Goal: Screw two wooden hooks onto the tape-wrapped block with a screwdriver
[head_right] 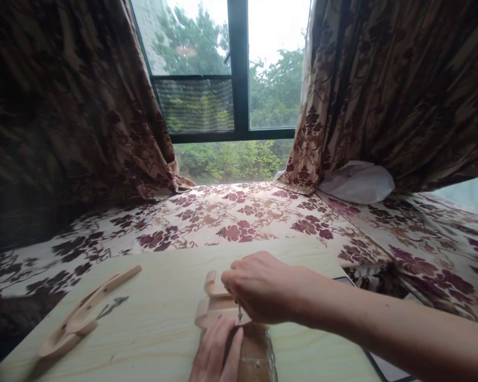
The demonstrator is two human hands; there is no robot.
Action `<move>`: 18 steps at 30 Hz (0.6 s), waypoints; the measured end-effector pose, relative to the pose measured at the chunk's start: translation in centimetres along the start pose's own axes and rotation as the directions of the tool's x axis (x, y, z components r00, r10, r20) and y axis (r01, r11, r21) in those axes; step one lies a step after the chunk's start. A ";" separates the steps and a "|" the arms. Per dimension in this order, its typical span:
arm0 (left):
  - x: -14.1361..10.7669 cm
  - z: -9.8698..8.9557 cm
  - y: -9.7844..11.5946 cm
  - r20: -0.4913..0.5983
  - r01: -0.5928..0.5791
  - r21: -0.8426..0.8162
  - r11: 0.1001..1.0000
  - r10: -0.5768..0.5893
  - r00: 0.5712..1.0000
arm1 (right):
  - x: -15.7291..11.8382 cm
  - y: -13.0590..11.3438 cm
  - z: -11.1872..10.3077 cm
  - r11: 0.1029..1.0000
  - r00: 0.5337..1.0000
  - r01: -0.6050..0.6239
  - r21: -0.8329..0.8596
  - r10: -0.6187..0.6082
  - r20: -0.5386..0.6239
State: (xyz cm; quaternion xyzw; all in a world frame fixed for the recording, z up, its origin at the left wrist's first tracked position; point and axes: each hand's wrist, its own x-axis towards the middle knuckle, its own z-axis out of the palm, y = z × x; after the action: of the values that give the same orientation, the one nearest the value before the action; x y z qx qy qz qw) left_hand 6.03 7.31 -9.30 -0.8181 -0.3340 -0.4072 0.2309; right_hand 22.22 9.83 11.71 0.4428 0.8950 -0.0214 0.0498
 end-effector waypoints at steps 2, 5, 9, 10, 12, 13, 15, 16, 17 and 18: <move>-0.1 0.0 -0.2 0.014 -0.022 -0.009 1.000 0.022 1.000 | 0.3 0.0 0.6 0.999 0.999 -0.030 -0.012 0.029 -0.034; -0.2 0.0 -0.6 0.019 -0.045 -0.011 0.999 0.045 0.999 | 0.7 -0.2 1.1 0.997 0.997 -0.069 -0.043 0.067 -0.043; 0.0 -0.3 -0.9 0.054 -0.108 0.036 0.994 0.106 0.993 | 0.6 -0.4 0.0 0.994 0.995 -0.101 -0.043 0.101 -0.017; 0.1 -0.4 -1.0 0.066 -0.126 0.049 0.991 0.123 0.990 | 0.5 -0.4 -0.4 0.996 0.996 -0.085 -0.030 0.085 -0.007; 0.1 -0.6 -1.1 0.090 -0.151 0.066 0.986 0.145 0.985 | 0.2 -0.4 -1.2 1.000 1.000 -0.016 0.001 0.016 0.019; 0.1 -0.7 -1.1 0.103 -0.157 0.067 0.985 0.149 0.983 | 0.0 -0.4 -1.5 1.000 0.999 0.023 0.011 -0.023 0.037; 0.2 -0.8 -1.2 0.121 -0.164 0.062 0.985 0.155 0.980 | -0.2 -0.4 -1.7 0.997 0.996 0.072 0.016 -0.073 0.060; 0.2 -0.9 -1.2 0.126 -0.173 0.057 0.983 0.164 0.978 | -0.3 -0.5 -1.7 0.997 0.995 0.077 0.013 -0.078 0.064; 0.2 -1.0 -1.2 0.126 -0.176 0.054 0.983 0.168 0.978 | -0.3 -0.5 -1.5 0.997 0.995 0.072 0.011 -0.072 0.064; 0.3 -1.1 -1.3 0.124 -0.180 0.053 0.982 0.172 0.977 | -0.3 -0.5 -1.2 0.998 0.997 0.055 0.009 -0.055 0.060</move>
State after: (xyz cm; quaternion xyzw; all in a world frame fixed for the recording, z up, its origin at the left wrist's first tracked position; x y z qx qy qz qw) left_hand 4.69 7.59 -8.32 -0.8595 -0.2863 -0.3246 0.2717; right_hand 21.95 9.38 12.89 0.4172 0.9049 -0.0393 0.0745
